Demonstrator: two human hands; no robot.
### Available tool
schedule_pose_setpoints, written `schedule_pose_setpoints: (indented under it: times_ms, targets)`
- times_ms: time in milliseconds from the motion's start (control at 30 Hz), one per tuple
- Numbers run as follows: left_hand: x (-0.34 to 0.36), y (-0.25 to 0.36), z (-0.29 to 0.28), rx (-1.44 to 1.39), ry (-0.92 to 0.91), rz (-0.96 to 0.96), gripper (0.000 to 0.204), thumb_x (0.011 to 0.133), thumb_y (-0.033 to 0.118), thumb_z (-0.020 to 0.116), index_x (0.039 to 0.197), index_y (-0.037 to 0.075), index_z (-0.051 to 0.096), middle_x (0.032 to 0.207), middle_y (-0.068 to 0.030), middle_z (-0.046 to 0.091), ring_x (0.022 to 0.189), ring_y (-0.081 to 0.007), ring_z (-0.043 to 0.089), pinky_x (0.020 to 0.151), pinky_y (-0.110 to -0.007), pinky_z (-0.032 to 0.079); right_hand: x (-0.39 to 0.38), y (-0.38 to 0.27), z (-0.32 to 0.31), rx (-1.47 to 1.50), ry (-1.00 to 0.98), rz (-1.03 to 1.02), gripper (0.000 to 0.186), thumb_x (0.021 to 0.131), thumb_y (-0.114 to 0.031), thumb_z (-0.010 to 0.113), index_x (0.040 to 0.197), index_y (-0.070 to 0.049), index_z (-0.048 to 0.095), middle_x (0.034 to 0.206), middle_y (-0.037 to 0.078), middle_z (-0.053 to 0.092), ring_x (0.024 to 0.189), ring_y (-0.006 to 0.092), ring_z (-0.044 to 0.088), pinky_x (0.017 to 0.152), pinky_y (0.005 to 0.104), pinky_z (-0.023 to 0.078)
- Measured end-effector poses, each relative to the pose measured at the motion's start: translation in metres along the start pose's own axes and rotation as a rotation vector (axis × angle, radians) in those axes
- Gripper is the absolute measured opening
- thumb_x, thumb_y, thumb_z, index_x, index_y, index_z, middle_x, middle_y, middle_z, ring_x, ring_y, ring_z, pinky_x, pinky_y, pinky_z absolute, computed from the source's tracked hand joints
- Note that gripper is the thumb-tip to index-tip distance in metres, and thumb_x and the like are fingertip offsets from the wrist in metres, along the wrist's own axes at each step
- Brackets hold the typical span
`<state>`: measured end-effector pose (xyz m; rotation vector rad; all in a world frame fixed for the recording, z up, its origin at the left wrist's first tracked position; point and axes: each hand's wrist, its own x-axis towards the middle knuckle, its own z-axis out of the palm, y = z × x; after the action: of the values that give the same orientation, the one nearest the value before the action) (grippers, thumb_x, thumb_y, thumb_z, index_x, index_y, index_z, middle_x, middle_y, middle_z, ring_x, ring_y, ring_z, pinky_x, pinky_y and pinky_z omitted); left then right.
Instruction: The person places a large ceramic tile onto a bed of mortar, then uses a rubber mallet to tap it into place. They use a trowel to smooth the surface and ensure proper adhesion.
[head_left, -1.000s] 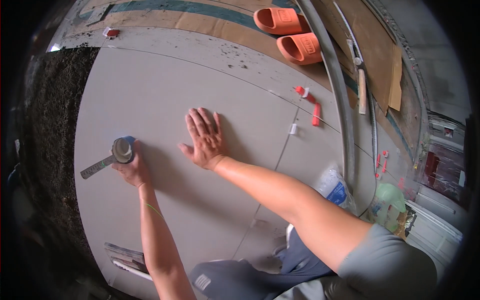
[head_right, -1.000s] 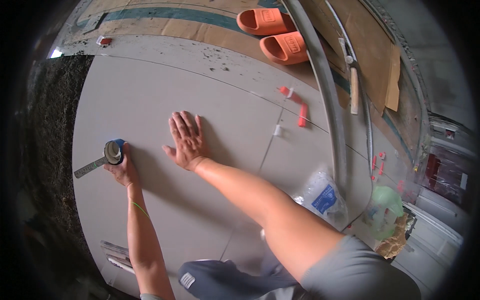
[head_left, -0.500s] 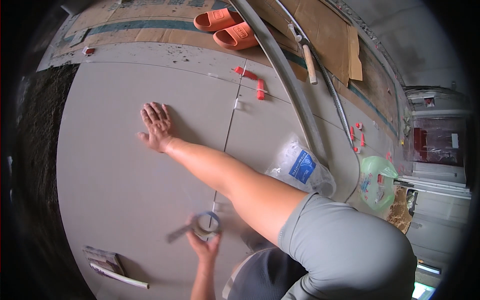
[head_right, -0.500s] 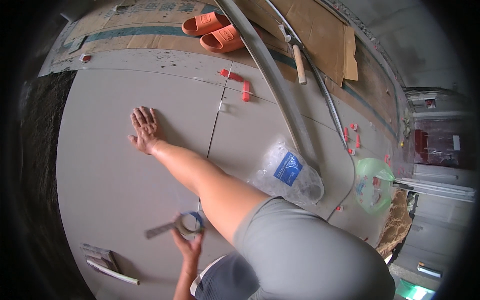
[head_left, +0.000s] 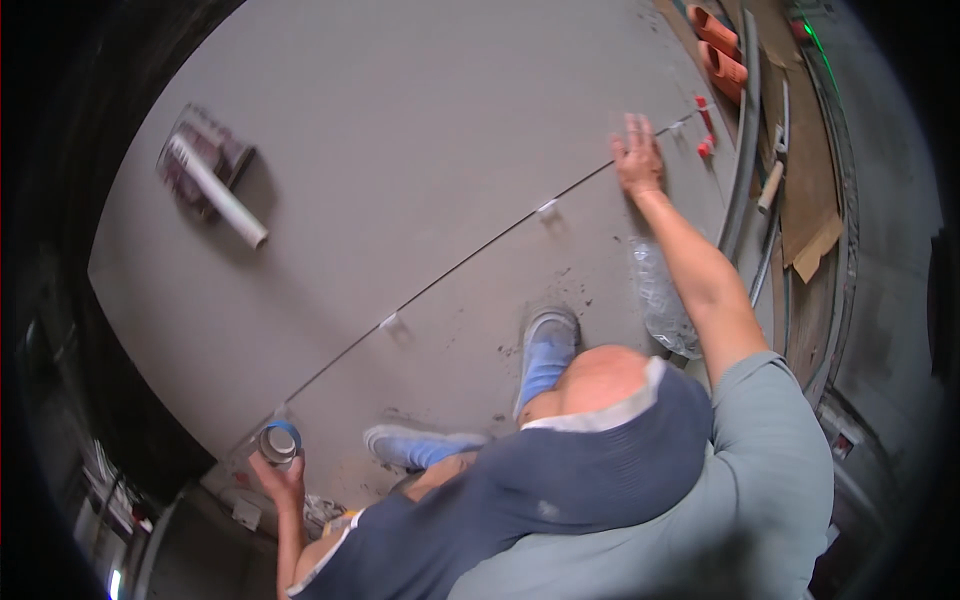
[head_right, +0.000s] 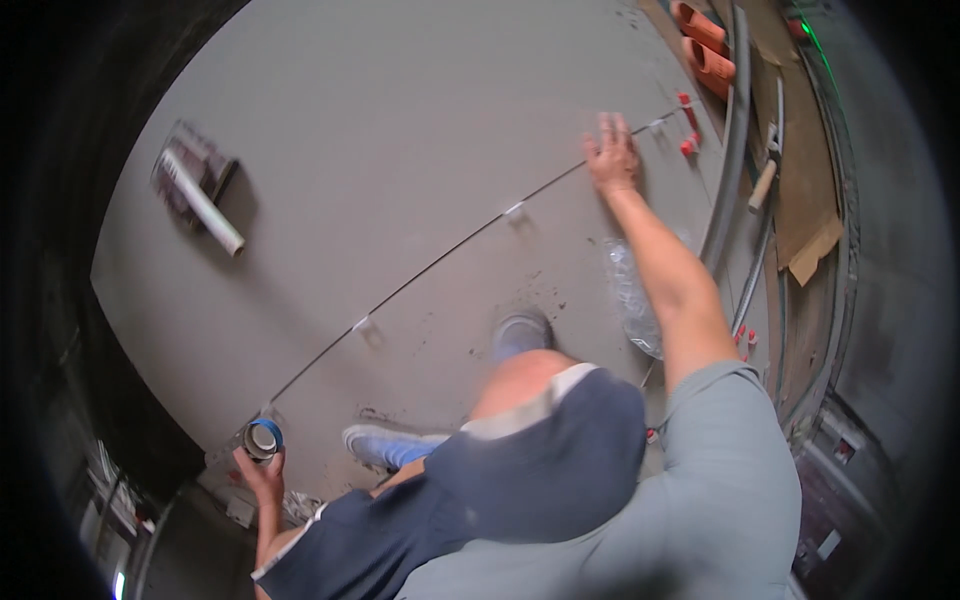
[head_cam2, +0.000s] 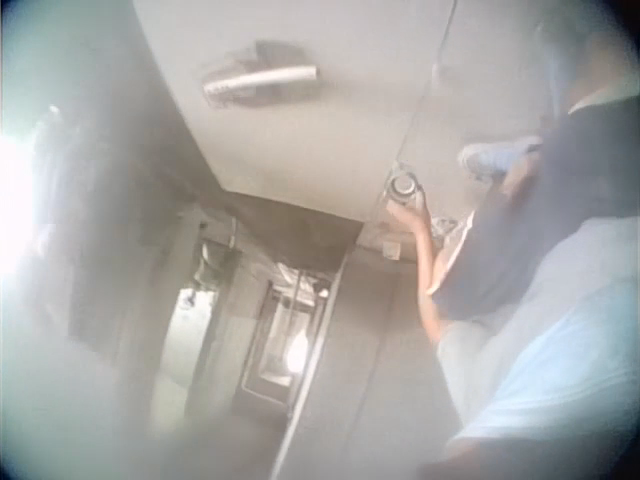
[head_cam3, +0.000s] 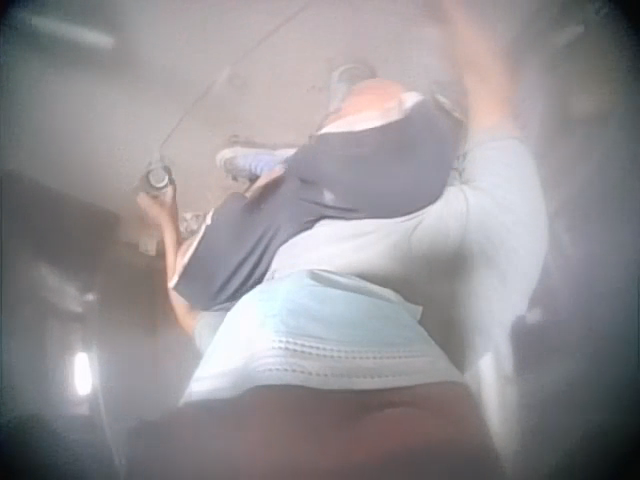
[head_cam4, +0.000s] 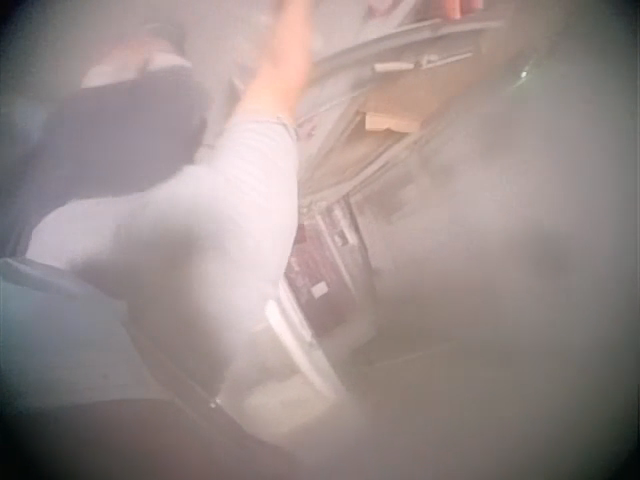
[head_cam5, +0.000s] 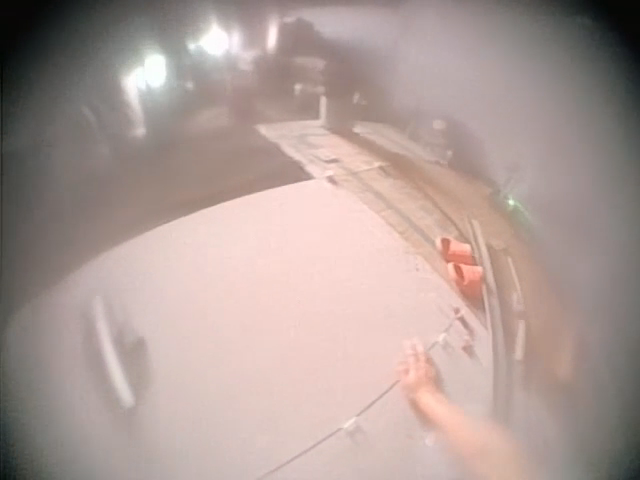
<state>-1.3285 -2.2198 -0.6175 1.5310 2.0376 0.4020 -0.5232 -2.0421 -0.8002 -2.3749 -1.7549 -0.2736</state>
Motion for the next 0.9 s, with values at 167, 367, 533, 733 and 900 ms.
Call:
schedule_pose_setpoints:
  times_ms: [167, 367, 533, 733, 900]
  targets:
    - [-0.105, -0.136, 0.047, 0.005, 0.304, -0.723, 0.087, 0.061, 0.030, 0.092, 0.127, -0.010, 0.051, 0.126, -0.0241, 0.058, 0.115, -0.0353, 0.056, 0.102, -0.042, 0.041, 0.052, -0.143, -0.042, 0.370, -0.119, -0.137, 0.064, 0.096, -0.046, 0.052, 0.141, -0.001, 0.045, 0.146, 0.022, 0.042, 0.131, 0.0372, 0.045, 0.108, 0.0440, 0.039]
    - [-0.161, -0.148, 0.087, -0.453, 0.549, -0.912, 0.086, 0.070, 0.024, 0.088, 0.133, -0.014, 0.043, 0.126, -0.0225, 0.058, 0.112, -0.0294, 0.058, 0.100, -0.038, 0.045, 0.093, -0.403, -0.106, 0.704, -0.897, -0.400, 0.073, 0.096, -0.053, 0.051, 0.137, 0.007, 0.047, 0.135, 0.027, 0.054, 0.125, 0.0382, 0.053, 0.103, 0.0432, 0.044]
    - [-0.086, 0.012, 0.040, -0.683, -0.490, -0.866, 0.061, 0.081, 0.030, 0.081, 0.127, -0.001, 0.057, 0.120, -0.0140, 0.062, 0.112, -0.0210, 0.059, 0.090, -0.036, 0.051, 0.088, -0.555, -0.141, 0.650, -1.402, -0.282, 0.090, 0.086, -0.070, 0.056, 0.136, 0.004, 0.049, 0.130, 0.025, 0.057, 0.120, 0.0376, 0.055, 0.098, 0.0464, 0.047]
    - [0.092, 0.071, 0.010, 0.422, -0.644, -0.043, 0.083, 0.088, 0.049, 0.067, 0.143, -0.006, 0.039, 0.146, -0.0252, 0.044, 0.135, -0.0360, 0.043, 0.111, -0.045, 0.036, 0.072, -0.624, -0.084, 1.006, -1.112, 0.127, 0.052, 0.097, -0.046, 0.051, 0.109, 0.004, 0.055, 0.075, 0.011, 0.058, 0.062, 0.0255, 0.059, 0.054, 0.0445, 0.049]
    - [0.165, 0.040, 0.137, 0.596, 0.200, -0.269, 0.091, 0.093, 0.059, 0.051, 0.145, -0.012, 0.029, 0.155, -0.0322, 0.023, 0.146, -0.0436, 0.018, 0.120, -0.050, 0.014, 0.053, -0.555, -0.109, 0.892, -1.192, -0.172, 0.050, 0.098, -0.044, 0.049, 0.113, 0.004, 0.051, 0.074, 0.012, 0.058, 0.055, 0.0238, 0.057, 0.052, 0.0414, 0.050]
